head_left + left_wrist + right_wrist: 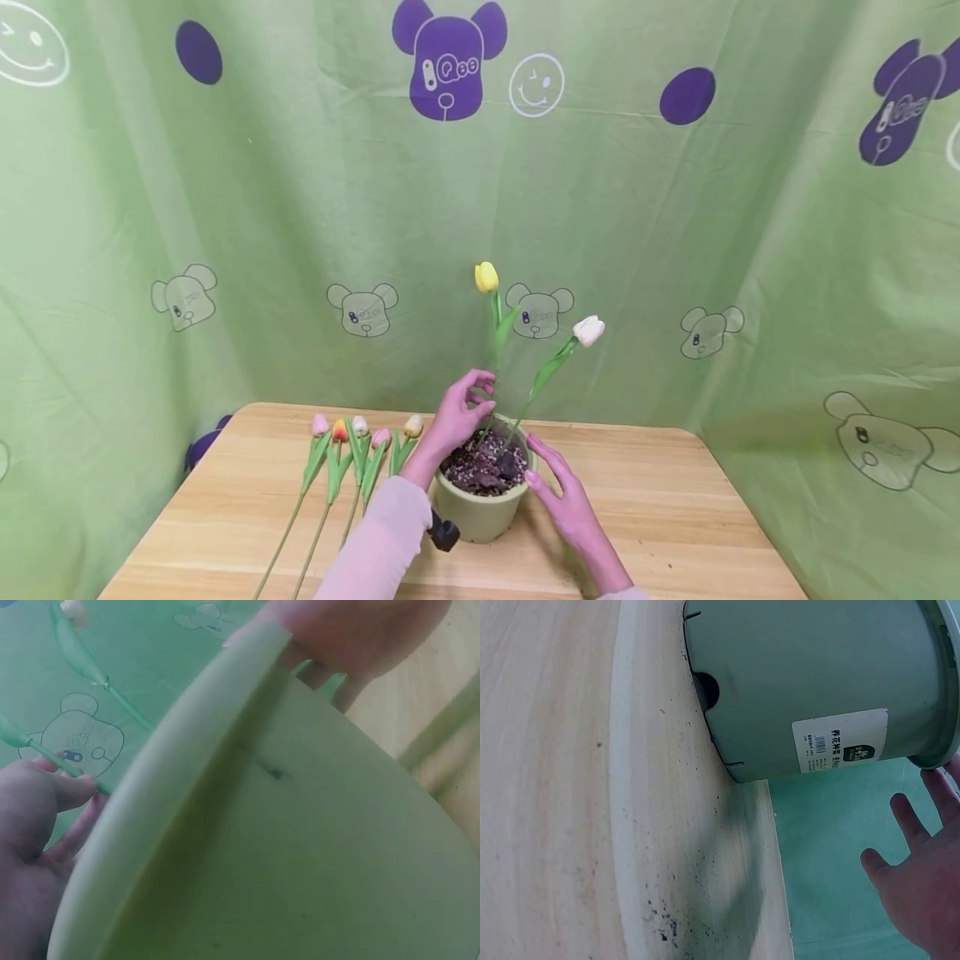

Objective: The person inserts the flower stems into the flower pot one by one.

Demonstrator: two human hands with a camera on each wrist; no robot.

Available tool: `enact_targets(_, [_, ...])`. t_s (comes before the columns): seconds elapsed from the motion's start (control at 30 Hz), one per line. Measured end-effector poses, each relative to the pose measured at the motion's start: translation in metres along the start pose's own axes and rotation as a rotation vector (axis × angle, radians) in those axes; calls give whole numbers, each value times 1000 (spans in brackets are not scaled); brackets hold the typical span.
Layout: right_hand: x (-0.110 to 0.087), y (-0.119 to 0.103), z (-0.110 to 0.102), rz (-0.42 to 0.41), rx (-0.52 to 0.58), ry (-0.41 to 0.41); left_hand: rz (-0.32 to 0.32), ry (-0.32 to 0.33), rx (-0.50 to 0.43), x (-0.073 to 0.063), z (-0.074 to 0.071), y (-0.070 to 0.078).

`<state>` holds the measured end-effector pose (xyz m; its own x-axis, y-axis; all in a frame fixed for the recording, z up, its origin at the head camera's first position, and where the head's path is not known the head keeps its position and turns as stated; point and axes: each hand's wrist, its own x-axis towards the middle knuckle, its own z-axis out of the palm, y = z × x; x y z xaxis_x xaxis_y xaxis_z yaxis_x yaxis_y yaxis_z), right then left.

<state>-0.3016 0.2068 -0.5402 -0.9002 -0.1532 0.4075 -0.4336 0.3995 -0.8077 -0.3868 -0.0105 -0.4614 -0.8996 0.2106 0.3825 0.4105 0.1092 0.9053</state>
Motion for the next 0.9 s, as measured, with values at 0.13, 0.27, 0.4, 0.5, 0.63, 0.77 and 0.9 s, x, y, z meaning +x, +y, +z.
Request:
enact_targets(0.13, [0, 0, 0, -1, -3, -1, 15, 2, 14, 1, -1, -1])
enact_targets(0.27, [1, 0, -1, 2, -2, -1, 12, -9, 57, 0, 0, -3])
enact_targets(0.4, [0, 1, 0, 5, 2, -2, 2, -28, 126, -3, 1, -4])
enact_targets(0.5, [0, 1, 0, 6, 2, 0, 4, -37, 181, -4, 2, -3])
enact_targets(0.63, [1, 0, 0, 4, 3, 0, 33, -61, 279, -6, 2, -4])
enact_targets(0.77, [0, 0, 1, 4, 9, -1, 45, -81, 340, -7, 2, -5])
enact_targets(0.9, [0, 0, 0, 5, 12, 0, 21, -69, 328, -8, 1, -3])
